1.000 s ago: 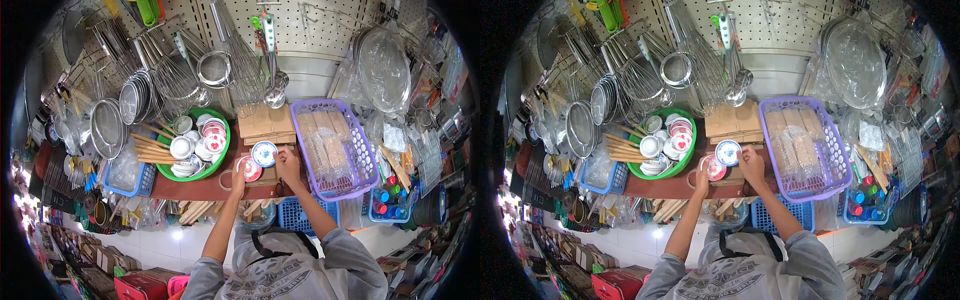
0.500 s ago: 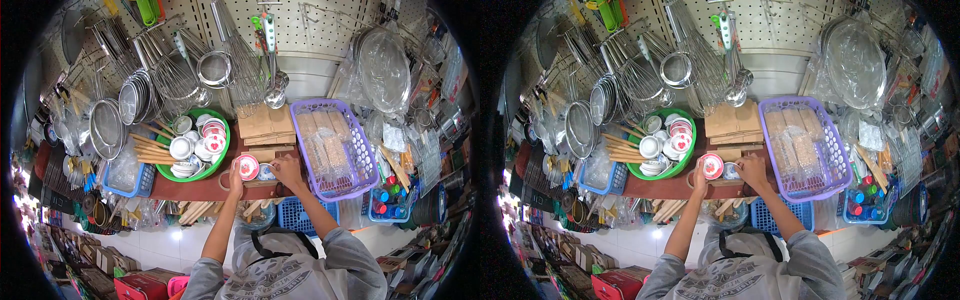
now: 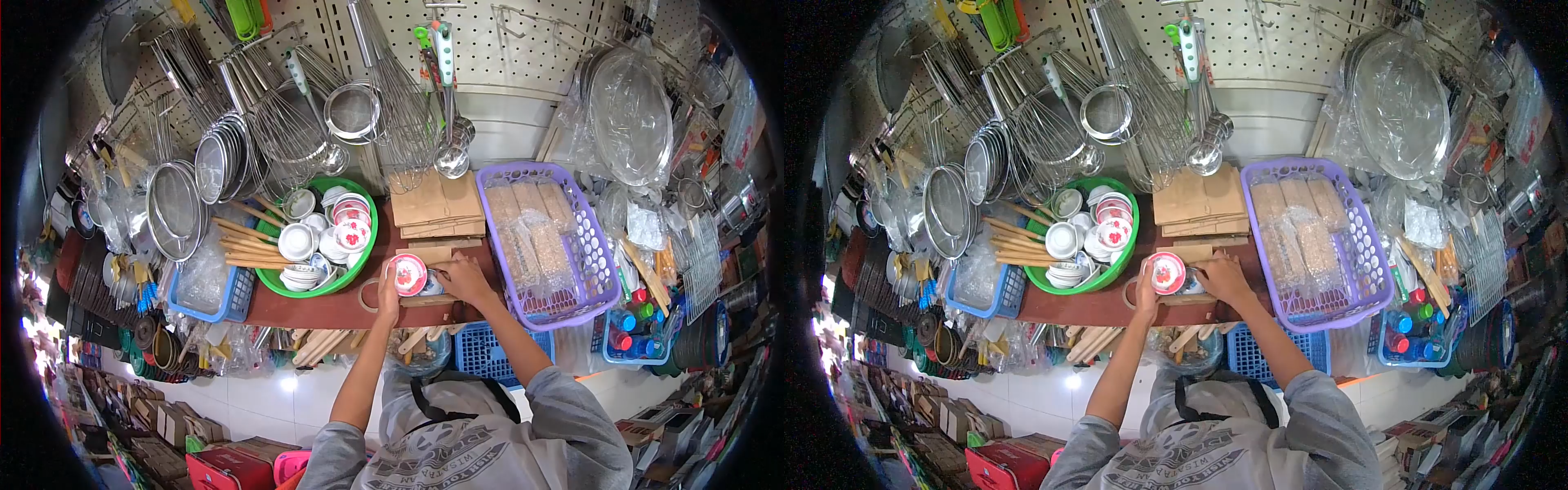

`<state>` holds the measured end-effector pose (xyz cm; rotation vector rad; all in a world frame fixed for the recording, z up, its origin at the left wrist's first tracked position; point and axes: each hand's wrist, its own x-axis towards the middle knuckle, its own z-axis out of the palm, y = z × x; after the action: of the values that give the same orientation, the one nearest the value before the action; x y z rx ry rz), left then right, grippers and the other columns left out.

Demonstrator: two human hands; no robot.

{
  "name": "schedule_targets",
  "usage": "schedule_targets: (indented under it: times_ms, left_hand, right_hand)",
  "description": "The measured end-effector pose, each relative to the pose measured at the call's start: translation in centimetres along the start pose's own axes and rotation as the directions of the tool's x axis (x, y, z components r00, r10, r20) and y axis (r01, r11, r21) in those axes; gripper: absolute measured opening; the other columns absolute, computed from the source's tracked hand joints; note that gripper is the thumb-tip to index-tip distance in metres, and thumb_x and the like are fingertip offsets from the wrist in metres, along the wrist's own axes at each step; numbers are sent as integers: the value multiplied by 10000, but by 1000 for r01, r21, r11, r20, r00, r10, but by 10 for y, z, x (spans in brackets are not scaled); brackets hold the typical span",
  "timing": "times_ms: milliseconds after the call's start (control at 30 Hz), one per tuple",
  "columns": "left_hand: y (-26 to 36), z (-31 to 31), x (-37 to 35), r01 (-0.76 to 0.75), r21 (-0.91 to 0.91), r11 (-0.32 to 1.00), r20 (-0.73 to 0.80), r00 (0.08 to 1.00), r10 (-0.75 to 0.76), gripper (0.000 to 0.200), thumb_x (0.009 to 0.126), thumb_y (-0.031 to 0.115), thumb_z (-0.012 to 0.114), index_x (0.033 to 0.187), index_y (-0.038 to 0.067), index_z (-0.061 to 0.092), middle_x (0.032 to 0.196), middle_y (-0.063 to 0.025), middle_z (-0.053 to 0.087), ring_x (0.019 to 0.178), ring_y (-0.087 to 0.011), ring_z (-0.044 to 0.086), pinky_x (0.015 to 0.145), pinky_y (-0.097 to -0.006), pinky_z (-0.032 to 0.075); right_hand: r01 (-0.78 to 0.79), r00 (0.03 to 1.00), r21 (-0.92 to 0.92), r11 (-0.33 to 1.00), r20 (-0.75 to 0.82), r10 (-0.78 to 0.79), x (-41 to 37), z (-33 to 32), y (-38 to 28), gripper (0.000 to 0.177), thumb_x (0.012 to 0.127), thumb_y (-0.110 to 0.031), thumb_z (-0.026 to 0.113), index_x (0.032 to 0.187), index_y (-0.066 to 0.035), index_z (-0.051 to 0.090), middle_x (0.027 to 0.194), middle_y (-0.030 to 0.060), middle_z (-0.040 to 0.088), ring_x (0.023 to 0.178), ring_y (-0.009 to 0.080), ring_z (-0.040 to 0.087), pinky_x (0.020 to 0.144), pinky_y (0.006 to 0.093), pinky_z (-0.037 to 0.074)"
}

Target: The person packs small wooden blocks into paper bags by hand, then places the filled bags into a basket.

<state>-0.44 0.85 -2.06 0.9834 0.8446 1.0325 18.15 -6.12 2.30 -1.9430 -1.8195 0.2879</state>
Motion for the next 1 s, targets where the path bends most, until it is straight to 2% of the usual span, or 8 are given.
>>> schedule_targets:
  times_ms: [33, 133, 233, 433, 567, 733, 867, 1000]
  left_hand:
    - [0, 0, 0, -7, 5, 1000, 7, 1000, 7, 416, 1068, 375, 396, 1251, 37, 553, 1155, -41, 589, 1076, -120, 540, 969, -276, 419]
    - [3, 2, -2, -16, 3, 1000, 10, 1000, 16, 425, 1066, 385, 397, 1252, 35, 550, 1160, -45, 584, 1088, -125, 533, 976, -279, 412]
    - [2, 2, -2, -17, 38, 999, 18, 1000, 17, 430, 1064, 395, 398, 1246, 35, 547, 1157, -52, 581, 1095, -133, 526, 985, -283, 402]
    - [8, 6, -6, -35, 153, 988, 82, 996, 22, 424, 1062, 412, 399, 1236, 53, 540, 1135, -57, 574, 1079, -135, 513, 980, -284, 394]
    - [16, 9, -10, -65, 190, 980, 116, 992, 44, 423, 1061, 419, 400, 1226, 56, 538, 1116, -54, 576, 1052, -133, 517, 962, -282, 406]
    - [15, 11, -9, -74, 186, 980, 60, 996, 64, 450, 1064, 443, 378, 1226, 55, 538, 1111, -55, 580, 1042, -135, 522, 955, -285, 415]
    - [15, 11, -9, -67, 206, 976, 3, 998, 67, 501, 1064, 473, 353, 1262, 50, 533, 1155, -68, 582, 1077, -140, 529, 972, -295, 416]
    - [6, 6, -5, 6, 82, 997, -70, 998, 0, 550, 1062, 487, 345, 1307, 28, 521, 1238, -79, 571, 1137, -149, 532, 1007, -305, 411]
  right_hand:
    - [6, 1000, 19, 1000, -18, -6, 1, -3, -2, 237, 909, -313, 622, 1010, -147, 758, 989, 154, 696, 1038, 337, 604, 891, 553, 468]
    - [9, 995, 139, 990, -101, 5, 8, 6, 6, 223, 910, -287, 627, 994, -122, 751, 878, 136, 722, 877, 285, 679, 817, 419, 531]
    - [-87, 989, 416, 905, -70, 128, 10, 0, -4, 204, 875, -280, 685, 955, -103, 747, 770, 96, 729, 730, 218, 707, 705, 327, 550]
    - [-117, 986, 466, 877, -50, 158, 10, -13, -17, 245, 792, -281, 778, 884, -59, 733, 737, 61, 731, 682, 168, 710, 666, 291, 541]
    - [-158, 980, 504, 849, -24, 197, 10, -11, -19, 229, 798, -252, 773, 901, -52, 735, 739, 63, 732, 676, 143, 703, 669, 293, 542]
    - [-116, 976, 563, 818, -87, 199, 8, -5, -11, 214, 826, -203, 743, 941, -23, 731, 778, 99, 737, 698, 134, 696, 669, 276, 537]
    - [-113, 954, 579, 808, -163, 250, 7, -1, 1, 213, 859, -182, 712, 977, -5, 702, 781, 89, 720, 703, 131, 673, 653, 274, 523]
    - [-124, 920, 592, 797, -231, 315, 2, -5, 12, 192, 893, -166, 676, 997, -6, 651, 754, 67, 682, 691, 133, 648, 631, 286, 507]
